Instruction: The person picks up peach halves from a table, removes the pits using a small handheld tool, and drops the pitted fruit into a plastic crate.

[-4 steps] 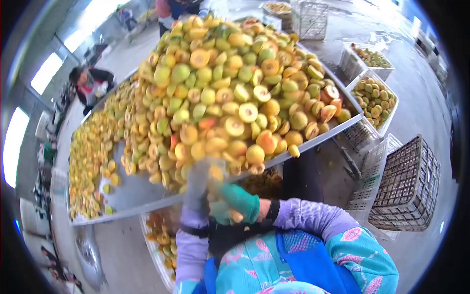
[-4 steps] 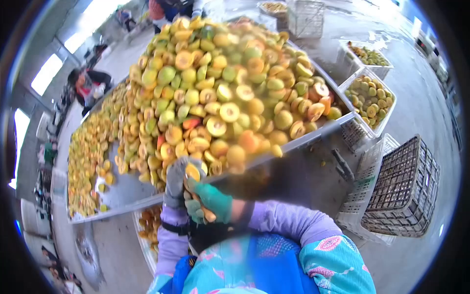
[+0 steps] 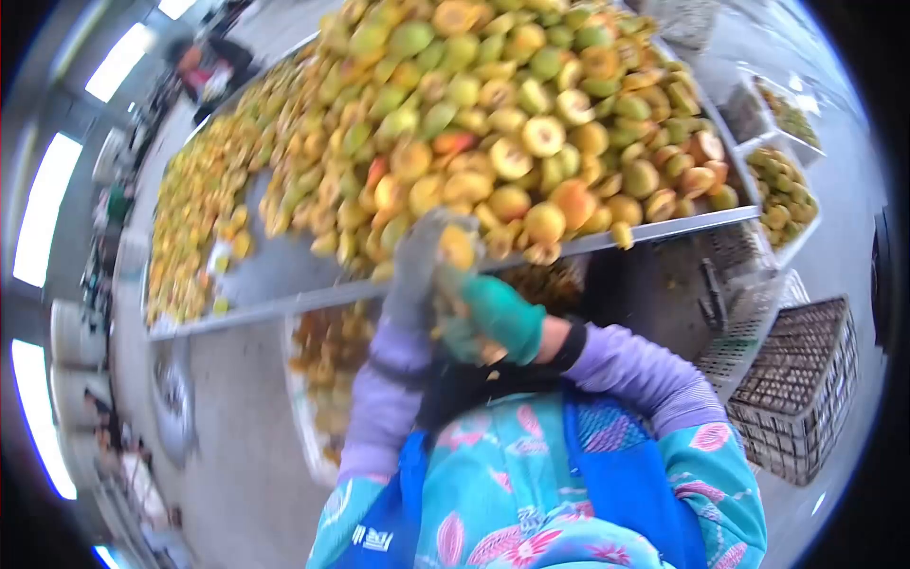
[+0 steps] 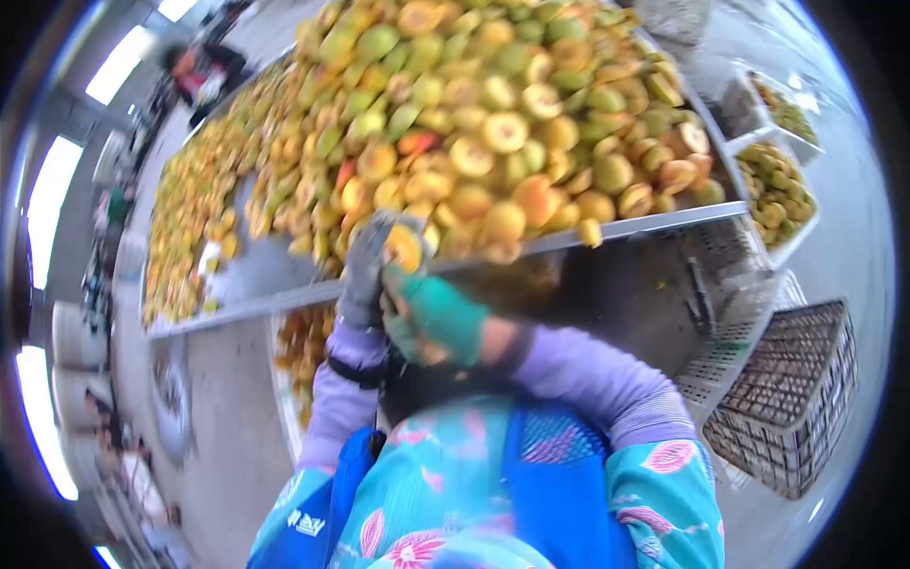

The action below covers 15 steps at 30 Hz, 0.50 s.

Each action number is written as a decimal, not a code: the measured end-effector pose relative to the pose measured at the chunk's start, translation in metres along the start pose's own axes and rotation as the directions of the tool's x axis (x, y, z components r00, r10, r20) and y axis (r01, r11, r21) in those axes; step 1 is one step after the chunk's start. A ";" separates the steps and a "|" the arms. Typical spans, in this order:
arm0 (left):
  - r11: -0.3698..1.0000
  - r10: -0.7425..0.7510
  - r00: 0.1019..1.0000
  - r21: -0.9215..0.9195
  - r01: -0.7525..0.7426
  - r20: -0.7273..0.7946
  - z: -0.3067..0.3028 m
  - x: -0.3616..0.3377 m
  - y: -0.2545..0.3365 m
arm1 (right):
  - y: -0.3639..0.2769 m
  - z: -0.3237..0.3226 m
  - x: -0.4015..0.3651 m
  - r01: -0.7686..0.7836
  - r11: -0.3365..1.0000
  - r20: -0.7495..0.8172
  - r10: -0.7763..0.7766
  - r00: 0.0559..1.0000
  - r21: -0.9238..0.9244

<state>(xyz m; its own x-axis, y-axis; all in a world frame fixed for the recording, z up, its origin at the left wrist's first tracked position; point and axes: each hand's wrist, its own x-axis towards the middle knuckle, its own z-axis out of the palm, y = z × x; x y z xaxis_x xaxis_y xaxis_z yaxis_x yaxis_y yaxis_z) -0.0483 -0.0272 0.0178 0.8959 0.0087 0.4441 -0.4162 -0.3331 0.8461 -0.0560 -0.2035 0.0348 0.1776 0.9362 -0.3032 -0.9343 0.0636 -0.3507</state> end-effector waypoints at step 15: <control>0.324 -0.153 0.873 0.811 0.486 -0.462 -0.087 -0.079 0.022 | 0.023 -0.069 0.017 -0.189 0.981 -0.197 0.178 0.964 -0.040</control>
<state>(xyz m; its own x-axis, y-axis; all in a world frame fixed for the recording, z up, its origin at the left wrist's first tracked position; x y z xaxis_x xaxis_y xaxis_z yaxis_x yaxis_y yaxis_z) -0.1419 0.0467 0.0267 0.7745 0.4944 0.3947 0.4266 -0.8689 0.2511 -0.0535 -0.2097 -0.0398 0.0660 0.8459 -0.5292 -0.9379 -0.1285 -0.3224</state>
